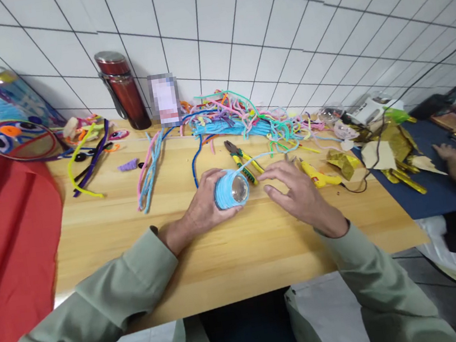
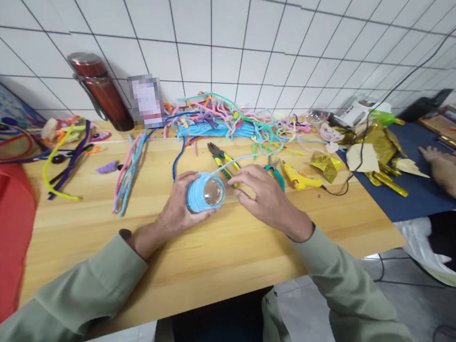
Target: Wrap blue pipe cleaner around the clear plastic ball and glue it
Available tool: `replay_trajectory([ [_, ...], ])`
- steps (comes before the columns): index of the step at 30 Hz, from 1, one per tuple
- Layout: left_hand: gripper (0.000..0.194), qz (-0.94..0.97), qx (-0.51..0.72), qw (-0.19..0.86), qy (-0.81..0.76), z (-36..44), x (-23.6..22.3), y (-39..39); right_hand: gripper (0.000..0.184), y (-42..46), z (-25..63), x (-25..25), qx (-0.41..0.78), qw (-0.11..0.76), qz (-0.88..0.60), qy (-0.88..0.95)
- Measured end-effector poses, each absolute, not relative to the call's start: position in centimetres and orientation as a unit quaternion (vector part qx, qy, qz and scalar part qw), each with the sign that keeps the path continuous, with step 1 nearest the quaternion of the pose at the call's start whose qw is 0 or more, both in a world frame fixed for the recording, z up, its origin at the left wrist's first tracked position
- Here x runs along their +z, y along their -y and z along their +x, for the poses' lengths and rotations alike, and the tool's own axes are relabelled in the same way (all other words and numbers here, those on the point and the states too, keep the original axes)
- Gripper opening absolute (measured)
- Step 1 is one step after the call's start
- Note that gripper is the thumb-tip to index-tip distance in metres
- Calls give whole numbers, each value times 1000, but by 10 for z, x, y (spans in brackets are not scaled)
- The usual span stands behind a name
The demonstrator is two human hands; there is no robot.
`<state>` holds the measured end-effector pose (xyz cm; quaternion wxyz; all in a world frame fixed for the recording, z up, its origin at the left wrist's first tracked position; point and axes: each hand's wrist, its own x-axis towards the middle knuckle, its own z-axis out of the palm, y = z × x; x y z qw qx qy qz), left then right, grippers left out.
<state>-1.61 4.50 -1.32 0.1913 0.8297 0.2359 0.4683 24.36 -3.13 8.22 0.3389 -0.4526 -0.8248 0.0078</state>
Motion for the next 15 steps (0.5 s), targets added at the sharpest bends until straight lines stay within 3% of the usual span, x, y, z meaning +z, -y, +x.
replay_trajectory([
  [15, 97, 841, 449, 201, -225, -15, -10, -44, 21, 2, 224, 63, 104, 324, -435, 834],
])
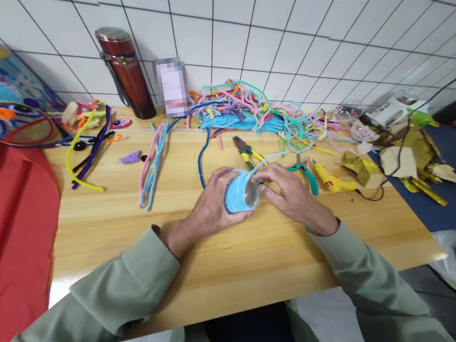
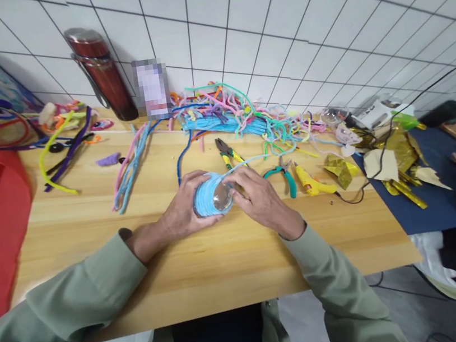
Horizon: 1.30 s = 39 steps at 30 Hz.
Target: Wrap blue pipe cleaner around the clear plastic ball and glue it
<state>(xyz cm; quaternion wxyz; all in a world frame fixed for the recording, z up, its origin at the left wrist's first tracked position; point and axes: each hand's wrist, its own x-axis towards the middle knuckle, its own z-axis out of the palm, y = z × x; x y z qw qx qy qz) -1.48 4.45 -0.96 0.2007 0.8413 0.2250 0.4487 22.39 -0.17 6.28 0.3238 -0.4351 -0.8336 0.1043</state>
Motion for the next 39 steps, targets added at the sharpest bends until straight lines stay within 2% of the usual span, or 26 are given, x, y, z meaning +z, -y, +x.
replay_trajectory([
  [5, 99, 846, 438, 205, -224, -15, -8, -44, 20, -1, 225, 62, 111, 321, -421, 841],
  [11, 98, 848, 428, 215, -227, -16, -9, -43, 27, -2, 226, 62, 126, 325, -415, 840],
  [19, 96, 847, 432, 214, -222, -16, -7, -44, 21, 0, 224, 57, 117, 352, -405, 836],
  [28, 95, 848, 428, 210, -230, -16, -5, -44, 24, 8, 218, 53, 88, 390, -443, 803],
  [39, 93, 855, 421, 210, -218, -17, -6, -43, 19, 5, 219, 52, 110, 374, -420, 820],
])
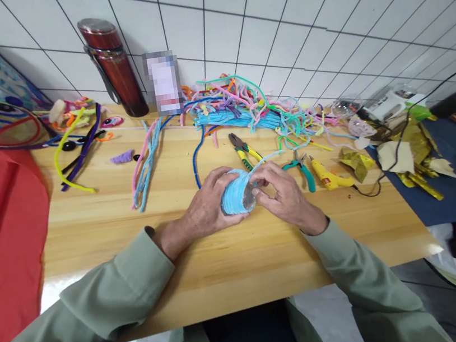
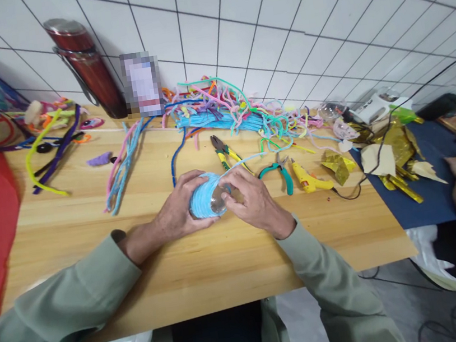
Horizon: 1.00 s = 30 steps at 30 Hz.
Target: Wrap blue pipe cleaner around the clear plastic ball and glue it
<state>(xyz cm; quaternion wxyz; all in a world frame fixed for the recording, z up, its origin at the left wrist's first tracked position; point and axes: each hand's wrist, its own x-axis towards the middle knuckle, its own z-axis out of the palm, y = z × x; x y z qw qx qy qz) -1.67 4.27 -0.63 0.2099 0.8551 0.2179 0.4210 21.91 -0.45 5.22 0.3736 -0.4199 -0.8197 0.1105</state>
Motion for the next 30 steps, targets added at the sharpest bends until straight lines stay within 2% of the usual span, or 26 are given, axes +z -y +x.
replay_trajectory([
  [13, 94, 865, 408, 193, -219, -18, -8, -40, 6, 4, 223, 47, 132, 378, -415, 817],
  [30, 95, 858, 418, 205, -219, -17, -5, -42, 10, 13, 215, 48, 109, 426, -467, 767],
])
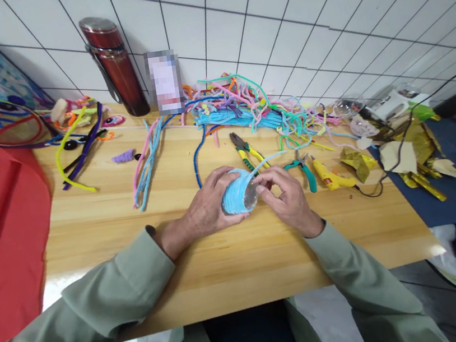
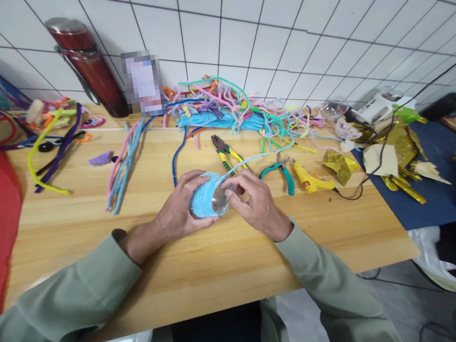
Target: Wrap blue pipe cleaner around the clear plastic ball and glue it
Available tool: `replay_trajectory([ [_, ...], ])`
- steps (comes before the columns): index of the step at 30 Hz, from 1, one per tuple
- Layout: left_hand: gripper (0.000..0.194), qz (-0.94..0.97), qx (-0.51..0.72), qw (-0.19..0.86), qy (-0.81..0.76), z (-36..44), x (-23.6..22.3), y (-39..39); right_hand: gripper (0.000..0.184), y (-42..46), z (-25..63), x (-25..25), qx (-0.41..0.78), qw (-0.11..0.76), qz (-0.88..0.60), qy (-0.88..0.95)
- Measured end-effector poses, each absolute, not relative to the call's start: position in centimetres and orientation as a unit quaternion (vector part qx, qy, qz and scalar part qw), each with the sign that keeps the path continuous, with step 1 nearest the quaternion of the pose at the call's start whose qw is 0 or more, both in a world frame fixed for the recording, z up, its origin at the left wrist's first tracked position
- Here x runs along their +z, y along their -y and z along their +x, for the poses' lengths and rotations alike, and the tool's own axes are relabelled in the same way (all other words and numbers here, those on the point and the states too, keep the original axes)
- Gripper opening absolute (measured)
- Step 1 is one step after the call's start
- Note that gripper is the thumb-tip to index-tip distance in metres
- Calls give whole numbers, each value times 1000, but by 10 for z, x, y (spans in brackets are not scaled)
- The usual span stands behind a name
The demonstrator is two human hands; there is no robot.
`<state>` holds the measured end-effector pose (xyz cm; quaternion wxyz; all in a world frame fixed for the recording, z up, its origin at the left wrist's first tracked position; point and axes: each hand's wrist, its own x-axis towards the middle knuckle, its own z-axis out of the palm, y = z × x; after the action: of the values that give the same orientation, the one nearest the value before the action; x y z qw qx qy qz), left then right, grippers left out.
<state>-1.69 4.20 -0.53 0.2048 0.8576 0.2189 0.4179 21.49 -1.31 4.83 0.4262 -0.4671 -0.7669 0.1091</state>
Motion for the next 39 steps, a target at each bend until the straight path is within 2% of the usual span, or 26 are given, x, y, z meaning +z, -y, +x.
replay_trajectory([
  [17, 98, 858, 416, 195, -231, -16, -7, -37, 6, 22, 206, 50, 169, 420, -542, 708],
  [28, 96, 866, 401, 184, -234, -17, -6, -36, 6, 25, 205, 47, 225, 427, -539, 690],
  [39, 93, 855, 405, 205, -250, -17, -5, -36, 6, 29, 199, 44, 185, 462, -543, 676],
])
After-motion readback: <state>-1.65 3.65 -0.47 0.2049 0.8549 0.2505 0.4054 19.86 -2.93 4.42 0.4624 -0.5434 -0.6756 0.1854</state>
